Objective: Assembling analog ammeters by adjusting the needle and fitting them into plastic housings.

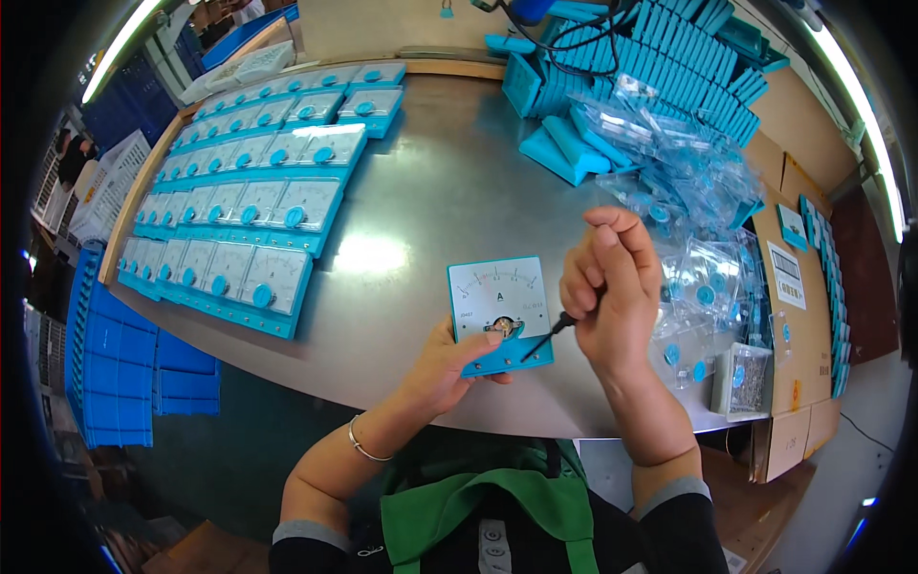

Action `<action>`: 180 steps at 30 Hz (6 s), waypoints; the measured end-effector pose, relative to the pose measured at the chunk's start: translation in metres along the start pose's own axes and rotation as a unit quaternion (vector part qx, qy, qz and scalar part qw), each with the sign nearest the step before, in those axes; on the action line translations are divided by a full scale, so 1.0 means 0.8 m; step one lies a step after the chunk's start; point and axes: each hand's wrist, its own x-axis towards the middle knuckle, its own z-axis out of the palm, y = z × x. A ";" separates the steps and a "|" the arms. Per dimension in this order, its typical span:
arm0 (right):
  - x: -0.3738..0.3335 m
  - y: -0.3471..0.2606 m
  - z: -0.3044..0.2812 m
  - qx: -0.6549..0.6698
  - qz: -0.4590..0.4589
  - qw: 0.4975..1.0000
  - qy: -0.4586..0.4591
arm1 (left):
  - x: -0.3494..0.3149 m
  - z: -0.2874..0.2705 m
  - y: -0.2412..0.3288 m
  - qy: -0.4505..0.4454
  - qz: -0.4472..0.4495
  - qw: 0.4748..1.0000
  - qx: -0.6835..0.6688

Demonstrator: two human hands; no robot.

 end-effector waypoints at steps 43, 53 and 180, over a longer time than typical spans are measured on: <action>-0.022 0.049 -0.097 -0.671 -0.134 0.708 -0.176 | -0.028 -0.036 0.007 0.074 0.152 0.980 0.106; -0.031 0.009 -0.117 -0.428 0.235 0.872 -0.028 | -0.033 -0.049 0.035 0.095 0.157 0.983 0.021; -0.075 -0.004 -0.070 -0.470 -0.103 0.862 -0.158 | -0.052 0.010 -0.017 -0.054 0.098 0.970 0.216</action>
